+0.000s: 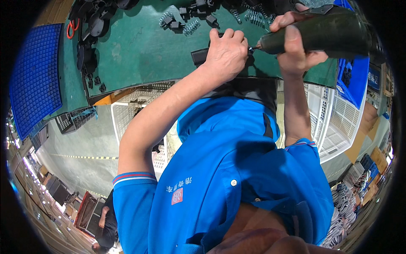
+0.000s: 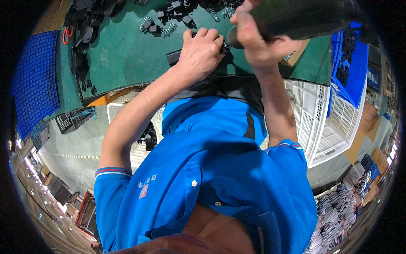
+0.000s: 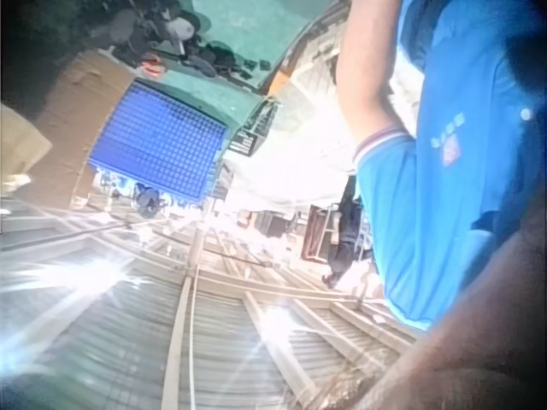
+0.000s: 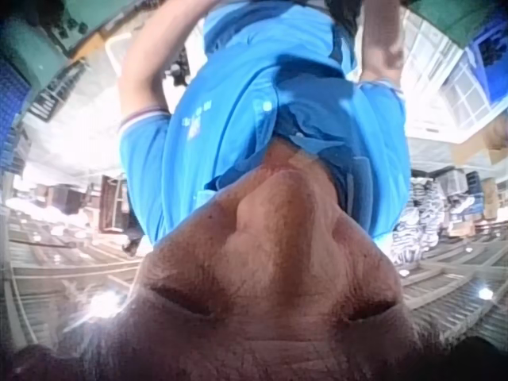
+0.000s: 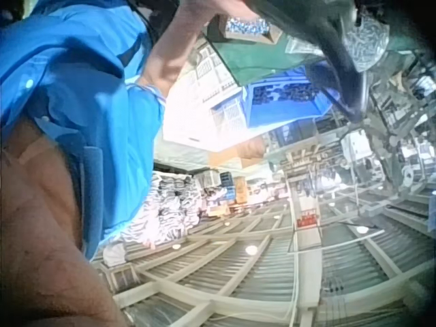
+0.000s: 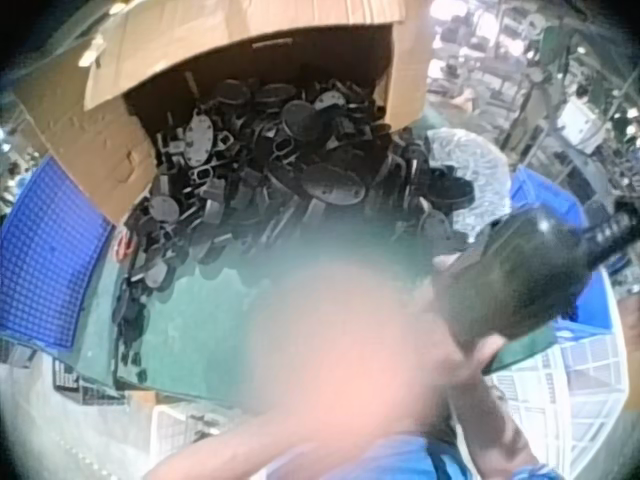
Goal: The person assembles small black plastic components on a green workbench. They repeatedly pick up parts, align them, and use a power drill to fasten screws, then place the finished units into a white basket.
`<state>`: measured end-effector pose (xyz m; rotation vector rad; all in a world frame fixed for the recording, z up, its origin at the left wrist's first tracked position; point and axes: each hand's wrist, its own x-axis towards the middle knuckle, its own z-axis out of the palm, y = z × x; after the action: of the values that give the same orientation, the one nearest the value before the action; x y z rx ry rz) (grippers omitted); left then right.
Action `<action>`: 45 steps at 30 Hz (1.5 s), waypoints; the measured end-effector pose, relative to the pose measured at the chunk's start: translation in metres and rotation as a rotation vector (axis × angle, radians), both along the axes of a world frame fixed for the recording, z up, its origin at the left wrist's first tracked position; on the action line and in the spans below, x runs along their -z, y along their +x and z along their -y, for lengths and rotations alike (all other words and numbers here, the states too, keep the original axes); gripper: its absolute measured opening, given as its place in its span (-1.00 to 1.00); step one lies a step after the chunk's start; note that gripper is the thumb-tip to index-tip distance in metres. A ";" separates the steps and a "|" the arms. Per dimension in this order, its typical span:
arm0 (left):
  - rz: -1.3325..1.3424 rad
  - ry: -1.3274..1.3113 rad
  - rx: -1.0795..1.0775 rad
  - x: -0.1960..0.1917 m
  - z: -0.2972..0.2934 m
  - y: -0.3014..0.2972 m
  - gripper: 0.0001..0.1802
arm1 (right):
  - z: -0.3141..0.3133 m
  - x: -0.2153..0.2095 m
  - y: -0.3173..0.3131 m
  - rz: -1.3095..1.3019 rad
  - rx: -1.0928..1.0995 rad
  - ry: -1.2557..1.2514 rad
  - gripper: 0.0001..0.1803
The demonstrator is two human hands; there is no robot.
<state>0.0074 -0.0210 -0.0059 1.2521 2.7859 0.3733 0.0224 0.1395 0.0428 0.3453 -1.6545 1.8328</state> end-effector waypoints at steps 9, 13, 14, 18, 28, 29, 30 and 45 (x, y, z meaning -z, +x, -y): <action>-0.071 0.109 0.014 0.005 0.002 0.000 -0.80 | 0.013 0.021 0.007 0.062 -0.268 0.028 -0.44; -0.014 0.096 0.034 0.000 0.004 -0.001 -0.75 | 0.001 0.018 0.000 0.091 -0.256 0.052 -0.29; 0.000 0.114 0.022 0.000 0.004 0.000 -0.74 | -0.005 0.008 -0.001 0.098 -0.265 0.060 -0.27; -0.045 0.128 0.009 0.003 0.004 0.001 -0.69 | -0.037 -0.048 0.032 0.083 0.088 -0.129 -0.57; -0.063 0.136 -0.024 -0.014 0.009 0.003 -0.64 | -0.245 0.050 0.089 1.139 0.880 1.088 -0.37; -0.110 0.179 -0.030 -0.026 0.021 0.010 -0.57 | -0.240 0.036 0.090 0.980 0.978 1.248 -0.43; -0.110 0.174 -0.034 -0.044 0.037 0.016 -0.55 | -0.232 0.020 0.089 0.789 1.037 1.307 -0.49; -0.066 -0.167 -0.901 -0.039 0.355 0.005 -0.40 | -0.126 0.040 0.023 0.932 0.267 1.386 -0.78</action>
<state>0.0126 -0.3757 0.0331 -0.0873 3.1776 0.1170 0.0458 0.2651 0.0027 -0.2574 -3.2099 0.3010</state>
